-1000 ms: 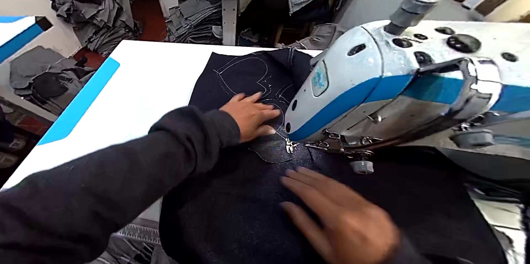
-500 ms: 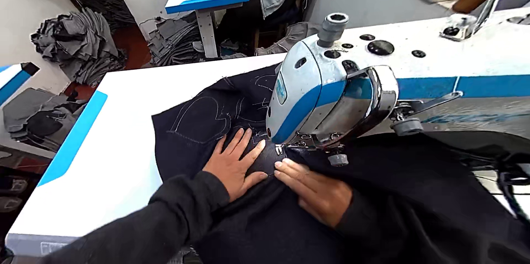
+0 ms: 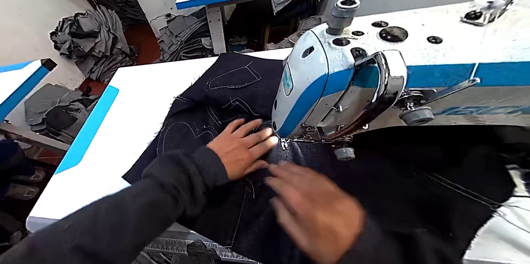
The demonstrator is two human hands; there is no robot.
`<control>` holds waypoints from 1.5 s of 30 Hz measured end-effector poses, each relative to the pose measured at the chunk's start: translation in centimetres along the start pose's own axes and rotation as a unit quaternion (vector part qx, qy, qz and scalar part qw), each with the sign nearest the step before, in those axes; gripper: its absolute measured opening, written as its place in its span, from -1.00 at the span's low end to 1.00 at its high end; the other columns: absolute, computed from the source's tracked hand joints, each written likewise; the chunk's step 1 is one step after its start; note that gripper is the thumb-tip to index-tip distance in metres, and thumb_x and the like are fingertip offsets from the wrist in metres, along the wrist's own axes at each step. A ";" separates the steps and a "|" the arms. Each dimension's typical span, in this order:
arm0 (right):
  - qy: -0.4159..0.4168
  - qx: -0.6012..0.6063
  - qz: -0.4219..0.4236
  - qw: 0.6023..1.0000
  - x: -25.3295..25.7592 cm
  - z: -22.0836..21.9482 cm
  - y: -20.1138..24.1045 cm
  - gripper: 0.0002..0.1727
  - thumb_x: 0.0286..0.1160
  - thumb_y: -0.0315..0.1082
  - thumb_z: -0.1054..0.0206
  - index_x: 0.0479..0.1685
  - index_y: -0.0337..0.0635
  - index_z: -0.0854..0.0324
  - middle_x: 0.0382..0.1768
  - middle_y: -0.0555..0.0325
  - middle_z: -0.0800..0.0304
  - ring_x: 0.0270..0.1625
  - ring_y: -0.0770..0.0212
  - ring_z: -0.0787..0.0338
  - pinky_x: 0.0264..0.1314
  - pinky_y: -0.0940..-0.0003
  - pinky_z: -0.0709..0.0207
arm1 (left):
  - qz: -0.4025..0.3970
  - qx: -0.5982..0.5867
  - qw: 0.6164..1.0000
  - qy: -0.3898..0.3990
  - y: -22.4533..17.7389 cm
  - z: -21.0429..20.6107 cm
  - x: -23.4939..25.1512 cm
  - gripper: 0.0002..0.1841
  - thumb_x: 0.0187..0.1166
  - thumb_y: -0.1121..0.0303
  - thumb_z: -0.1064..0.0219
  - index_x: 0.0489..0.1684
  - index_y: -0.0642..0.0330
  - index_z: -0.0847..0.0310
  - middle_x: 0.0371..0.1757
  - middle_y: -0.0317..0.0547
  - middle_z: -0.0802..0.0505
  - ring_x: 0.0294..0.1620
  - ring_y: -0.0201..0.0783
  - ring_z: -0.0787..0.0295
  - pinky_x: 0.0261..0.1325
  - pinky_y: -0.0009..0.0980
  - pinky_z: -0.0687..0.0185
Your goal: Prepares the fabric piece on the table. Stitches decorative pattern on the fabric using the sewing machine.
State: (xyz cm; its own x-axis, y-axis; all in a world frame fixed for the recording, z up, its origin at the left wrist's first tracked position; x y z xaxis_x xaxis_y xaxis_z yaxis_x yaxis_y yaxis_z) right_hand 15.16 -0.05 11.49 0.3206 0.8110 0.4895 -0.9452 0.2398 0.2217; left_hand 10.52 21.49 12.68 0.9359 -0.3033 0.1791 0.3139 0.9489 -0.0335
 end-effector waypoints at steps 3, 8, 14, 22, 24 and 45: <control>-0.016 -0.034 -0.003 0.999 -1.6 -4.9 2.6 -0.35 0.61 0.11 -0.13 0.26 -0.32 -0.74 0.36 -0.11 -0.80 0.39 -0.08 -0.81 0.41 0.05 -0.65 | -0.130 -0.025 0.991 0.020 2.9 -2.7 -0.1 -0.43 0.85 -0.02 0.16 0.70 -0.02 -0.44 0.74 -0.16 -0.51 0.81 -0.12 -0.29 0.80 0.24 -0.04; -0.043 -0.010 0.052 0.998 -3.6 -3.7 -1.4 -0.59 0.70 -0.21 -0.07 0.15 -0.24 -0.76 0.24 -0.03 -0.88 0.31 0.03 -0.86 0.35 0.15 -0.69 | 0.025 -0.039 0.998 0.038 -2.1 -3.5 -1.7 -0.35 0.81 -0.09 0.18 0.77 0.02 -0.33 0.83 -0.09 -0.36 0.88 -0.09 -0.11 0.78 0.37 0.10; -0.009 0.007 0.102 0.995 -3.4 -1.0 -7.2 -0.61 0.51 -0.40 -0.04 0.02 -0.10 -0.83 0.14 0.12 -0.94 0.26 0.10 -0.89 0.31 0.22 -0.72 | 0.200 -0.036 0.979 0.001 -8.3 -4.8 -1.7 -0.28 0.82 -0.11 0.20 0.80 0.22 -0.23 0.86 0.05 -0.28 0.90 0.02 -0.05 0.75 0.42 0.16; -0.031 0.009 0.061 0.998 -2.6 -2.2 -9.4 -0.51 0.43 -0.45 -0.01 0.19 -0.18 -0.82 0.23 0.03 -0.90 0.31 -0.02 -0.87 0.34 0.12 -0.71 | 0.243 -0.014 0.970 -0.005 -6.9 -4.5 1.1 -0.22 0.75 -0.17 0.05 0.79 0.27 -0.23 0.82 0.19 -0.32 0.89 0.14 -0.03 0.75 0.45 0.22; -0.034 0.022 0.057 0.998 -1.6 -2.5 -10.3 -0.51 0.38 -0.46 -0.03 0.16 -0.20 -0.83 0.22 0.00 -0.90 0.29 -0.07 -0.87 0.29 0.05 -0.72 | 0.262 -0.021 0.965 0.002 -6.4 -4.3 2.0 -0.23 0.76 -0.16 0.03 0.78 0.28 -0.23 0.82 0.19 -0.31 0.90 0.15 0.02 0.76 0.44 0.29; -0.031 0.017 0.036 0.999 -2.2 -0.5 -12.8 -0.57 0.43 -0.43 -0.04 0.03 -0.28 -0.85 0.11 -0.11 -0.93 0.18 -0.19 -0.91 0.14 -0.12 -0.77 | 0.349 -0.130 0.908 0.192 -6.5 -0.5 2.6 -0.07 0.76 -0.25 0.05 0.90 0.31 0.19 0.95 0.10 0.16 0.97 -0.03 0.53 0.87 0.19 0.60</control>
State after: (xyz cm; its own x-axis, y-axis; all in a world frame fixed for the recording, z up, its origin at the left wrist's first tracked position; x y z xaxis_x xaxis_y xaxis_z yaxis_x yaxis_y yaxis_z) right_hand 26.52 -4.62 7.15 0.2565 0.7907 0.5560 -0.9635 0.1635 0.2119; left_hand 10.99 14.53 12.91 0.8923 0.3092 -0.3290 -0.3972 0.8840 -0.2465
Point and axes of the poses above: each hand's wrist, its own x-axis towards the middle knuckle, its own z-axis out of the back of the hand, y = z × x, the point moved 1 cm from there along x, towards the middle knuckle
